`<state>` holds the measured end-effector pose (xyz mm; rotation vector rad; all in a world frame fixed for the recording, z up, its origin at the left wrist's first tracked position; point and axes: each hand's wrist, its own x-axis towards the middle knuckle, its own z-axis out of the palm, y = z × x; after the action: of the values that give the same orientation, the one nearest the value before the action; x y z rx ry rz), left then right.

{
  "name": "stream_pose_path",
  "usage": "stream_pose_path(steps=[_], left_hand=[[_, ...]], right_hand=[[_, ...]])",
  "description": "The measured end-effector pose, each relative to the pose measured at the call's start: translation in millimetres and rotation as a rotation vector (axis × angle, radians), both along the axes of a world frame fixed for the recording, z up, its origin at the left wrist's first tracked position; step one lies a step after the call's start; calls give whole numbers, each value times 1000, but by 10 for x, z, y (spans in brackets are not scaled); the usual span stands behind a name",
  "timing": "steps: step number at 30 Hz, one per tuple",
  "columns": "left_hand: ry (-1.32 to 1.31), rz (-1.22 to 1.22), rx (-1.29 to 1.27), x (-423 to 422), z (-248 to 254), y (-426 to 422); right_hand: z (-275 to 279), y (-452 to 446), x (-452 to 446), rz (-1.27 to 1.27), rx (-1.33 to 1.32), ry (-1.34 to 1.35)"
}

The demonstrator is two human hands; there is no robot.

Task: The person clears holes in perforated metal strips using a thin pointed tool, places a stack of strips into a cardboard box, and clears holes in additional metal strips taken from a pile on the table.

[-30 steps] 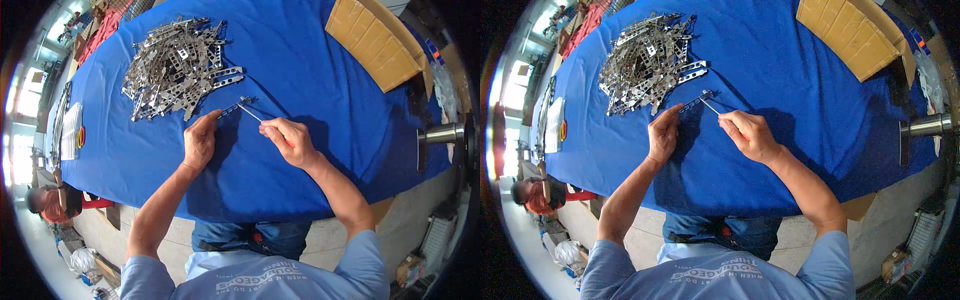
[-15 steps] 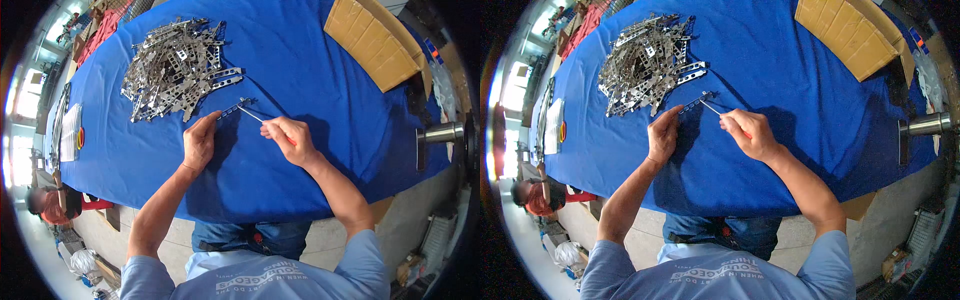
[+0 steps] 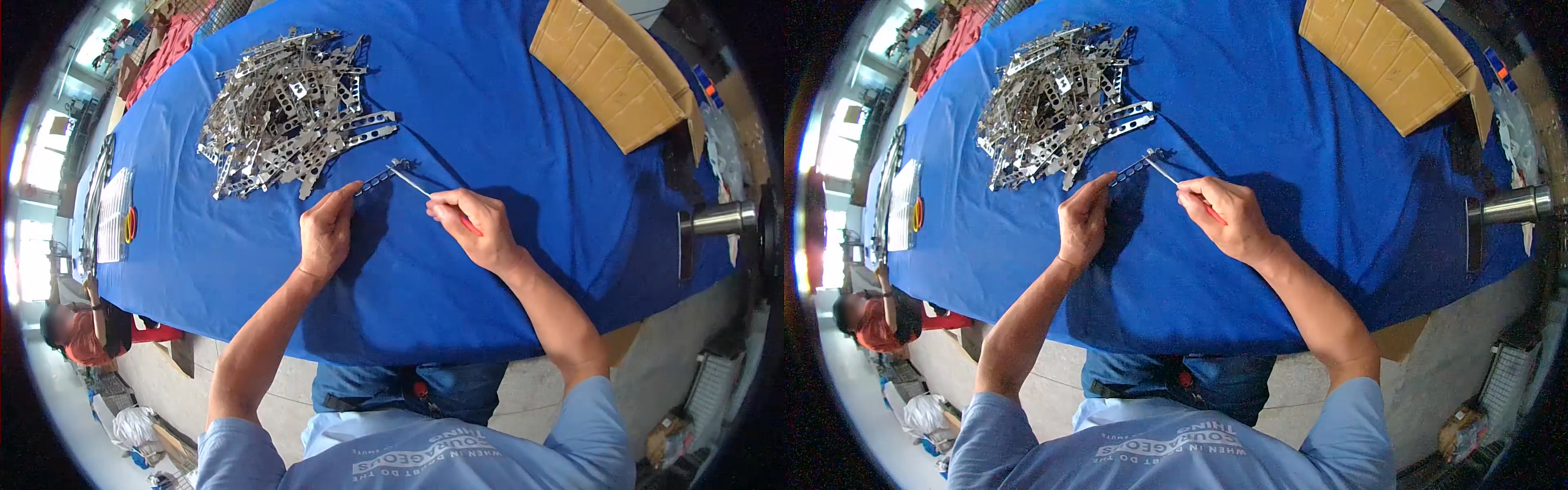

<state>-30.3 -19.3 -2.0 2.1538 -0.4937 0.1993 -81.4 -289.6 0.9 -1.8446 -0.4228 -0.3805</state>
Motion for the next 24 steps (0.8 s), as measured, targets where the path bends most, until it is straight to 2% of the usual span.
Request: stream_pose_path(steps=[5,9,12,15,18,24], left_hand=[[15,5,5,-2,4,10],[-44,-11,38,-5,-15,8],[-102,-5,52,-2,-16,-4],[-119,-3,33,-2,-12,-18],[-106,0,29,1,-11,-19],[-18,0,61,-24,26,-3]], right_hand=[[-8,-29,32,-2,-17,-32],[71,-16,-2,-33,5,85],[45,-37,10,-38,-127,23],[59,-40,5,-17,-127,20],[62,-61,8,15,-201,18],[69,-18,11,2,-124,-17]])
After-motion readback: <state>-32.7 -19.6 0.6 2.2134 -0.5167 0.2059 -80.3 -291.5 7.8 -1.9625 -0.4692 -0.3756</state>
